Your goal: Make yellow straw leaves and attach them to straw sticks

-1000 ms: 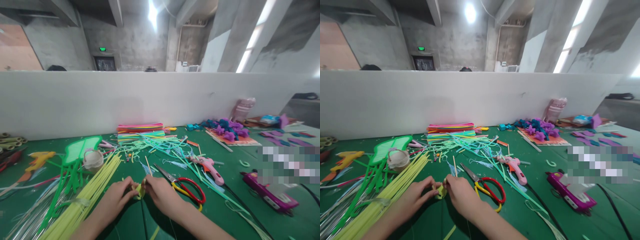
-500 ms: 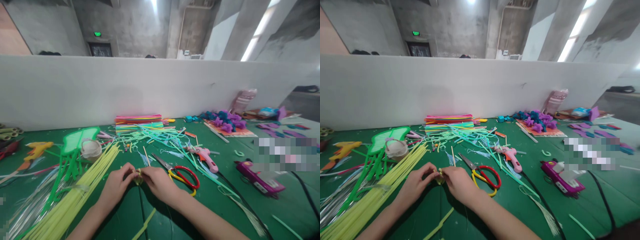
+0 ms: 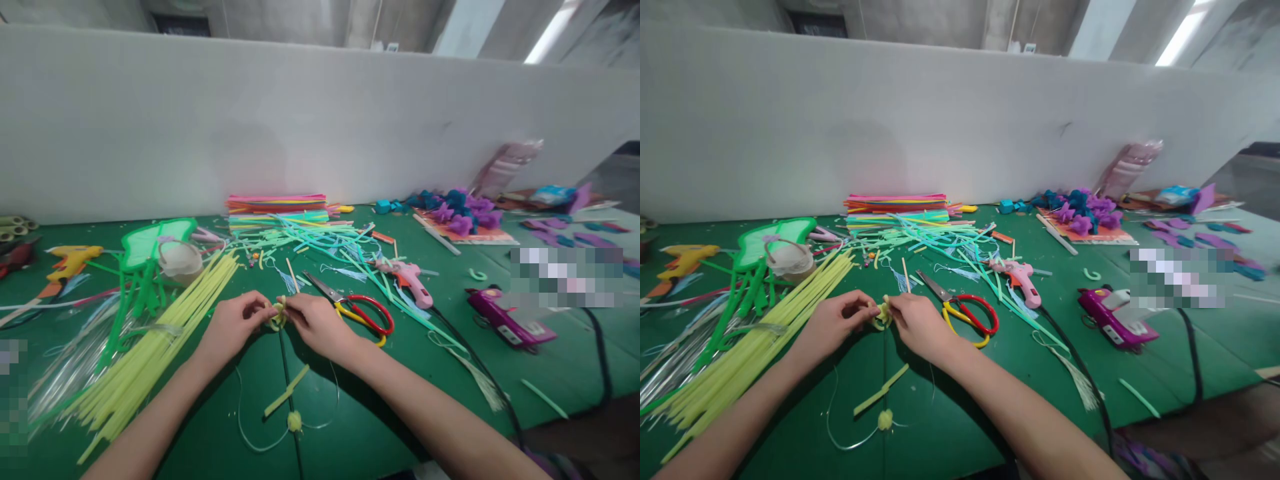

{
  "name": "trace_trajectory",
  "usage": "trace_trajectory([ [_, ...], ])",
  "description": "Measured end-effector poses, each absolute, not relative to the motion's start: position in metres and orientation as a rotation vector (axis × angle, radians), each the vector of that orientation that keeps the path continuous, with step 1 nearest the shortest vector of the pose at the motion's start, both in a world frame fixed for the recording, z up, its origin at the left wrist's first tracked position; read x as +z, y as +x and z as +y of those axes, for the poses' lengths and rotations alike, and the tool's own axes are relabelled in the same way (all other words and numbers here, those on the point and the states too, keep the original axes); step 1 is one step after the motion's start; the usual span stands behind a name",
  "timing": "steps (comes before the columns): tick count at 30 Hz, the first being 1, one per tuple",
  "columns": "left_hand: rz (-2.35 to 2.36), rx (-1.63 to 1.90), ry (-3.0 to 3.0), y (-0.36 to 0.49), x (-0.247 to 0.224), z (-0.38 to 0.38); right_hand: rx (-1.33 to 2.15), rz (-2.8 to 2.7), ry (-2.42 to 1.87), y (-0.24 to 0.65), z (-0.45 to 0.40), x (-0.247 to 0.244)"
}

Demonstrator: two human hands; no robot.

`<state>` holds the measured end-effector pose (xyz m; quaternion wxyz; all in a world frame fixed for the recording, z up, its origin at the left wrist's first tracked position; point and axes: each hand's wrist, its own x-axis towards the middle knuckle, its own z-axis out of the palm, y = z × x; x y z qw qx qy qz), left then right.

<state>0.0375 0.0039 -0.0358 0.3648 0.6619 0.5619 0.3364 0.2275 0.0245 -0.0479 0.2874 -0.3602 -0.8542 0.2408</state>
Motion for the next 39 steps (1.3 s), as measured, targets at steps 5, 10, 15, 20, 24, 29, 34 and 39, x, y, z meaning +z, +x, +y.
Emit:
trace_trajectory([
  [5, 1.262, 0.79, 1.32, 0.0346, -0.0354, 0.004, 0.686, -2.214, -1.076, 0.2303, 0.0245, -0.047],
  [10, 1.252, 0.827, 1.398, 0.0334, -0.0366, 0.0037, 0.708, -2.169, -1.141, 0.2321, 0.0233, -0.0454],
  [15, 1.32, 0.855, 1.813, 0.0381, -0.0353, 0.0016, 0.667, -2.223, -1.112, 0.2325, 0.0238, -0.0452],
  [20, 1.34, 0.842, 1.897, 0.0424, -0.0339, 0.0005, 0.607, -2.254, -1.042, 0.2313, 0.0226, -0.0451],
  [24, 1.354, 0.857, 1.886, 0.0418, -0.036, 0.0016, 0.619, -2.232, -1.116, 0.2299, 0.0192, -0.0442],
  [29, 1.352, 0.871, 1.859, 0.0412, -0.0399, 0.0043, 0.648, -2.225, -1.071, 0.2295, 0.0187, -0.0461],
  [34, 1.369, 0.858, 1.829, 0.0407, -0.0396, 0.0051, 0.743, -2.081, -1.069, 0.2279, 0.0213, -0.0474],
  [39, 1.342, 0.935, 1.71, 0.0429, -0.0377, 0.0037, 1.207, -1.766, -1.102, 0.2262, 0.024, -0.0459],
])
